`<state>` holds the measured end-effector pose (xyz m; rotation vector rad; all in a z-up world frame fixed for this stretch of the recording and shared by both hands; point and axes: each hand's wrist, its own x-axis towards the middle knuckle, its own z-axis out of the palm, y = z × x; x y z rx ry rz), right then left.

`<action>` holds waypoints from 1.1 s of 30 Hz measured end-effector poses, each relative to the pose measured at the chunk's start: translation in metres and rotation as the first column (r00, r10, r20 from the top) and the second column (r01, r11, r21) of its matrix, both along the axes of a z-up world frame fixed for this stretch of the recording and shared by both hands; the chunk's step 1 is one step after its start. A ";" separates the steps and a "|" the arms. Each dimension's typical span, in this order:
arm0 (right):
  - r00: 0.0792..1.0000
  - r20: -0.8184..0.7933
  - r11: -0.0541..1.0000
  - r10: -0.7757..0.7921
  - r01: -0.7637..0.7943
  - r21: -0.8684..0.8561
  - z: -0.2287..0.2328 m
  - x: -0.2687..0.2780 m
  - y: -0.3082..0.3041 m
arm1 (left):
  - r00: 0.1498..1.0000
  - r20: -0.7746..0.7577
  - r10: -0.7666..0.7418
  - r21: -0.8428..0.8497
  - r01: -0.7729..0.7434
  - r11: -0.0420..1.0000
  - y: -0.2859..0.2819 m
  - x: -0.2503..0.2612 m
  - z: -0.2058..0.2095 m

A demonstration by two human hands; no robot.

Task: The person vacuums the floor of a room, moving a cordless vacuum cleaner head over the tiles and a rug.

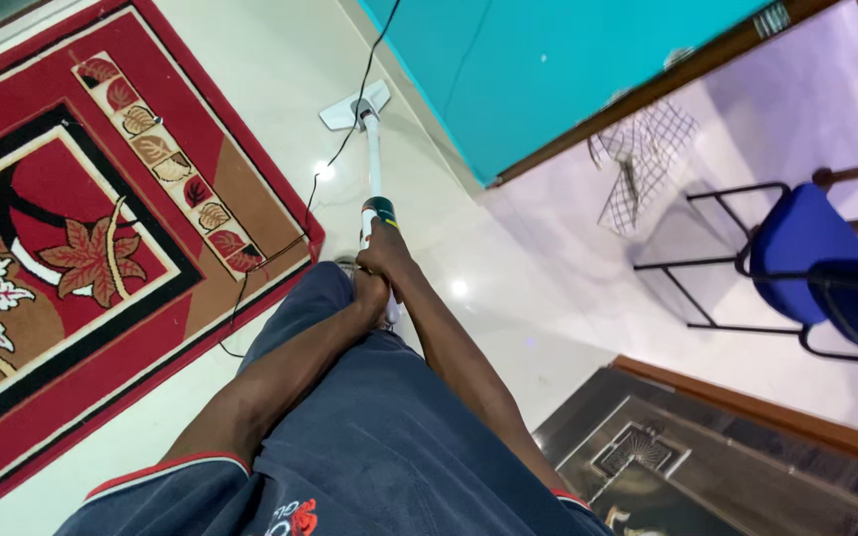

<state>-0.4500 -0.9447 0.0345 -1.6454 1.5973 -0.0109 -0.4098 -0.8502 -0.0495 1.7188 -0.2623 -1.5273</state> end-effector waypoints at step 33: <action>0.993 -0.037 0.993 0.108 -0.106 0.059 -0.019 -0.059 -0.295 | 0.946 -0.310 0.097 -0.017 -0.108 0.994 -0.301 -0.058 0.022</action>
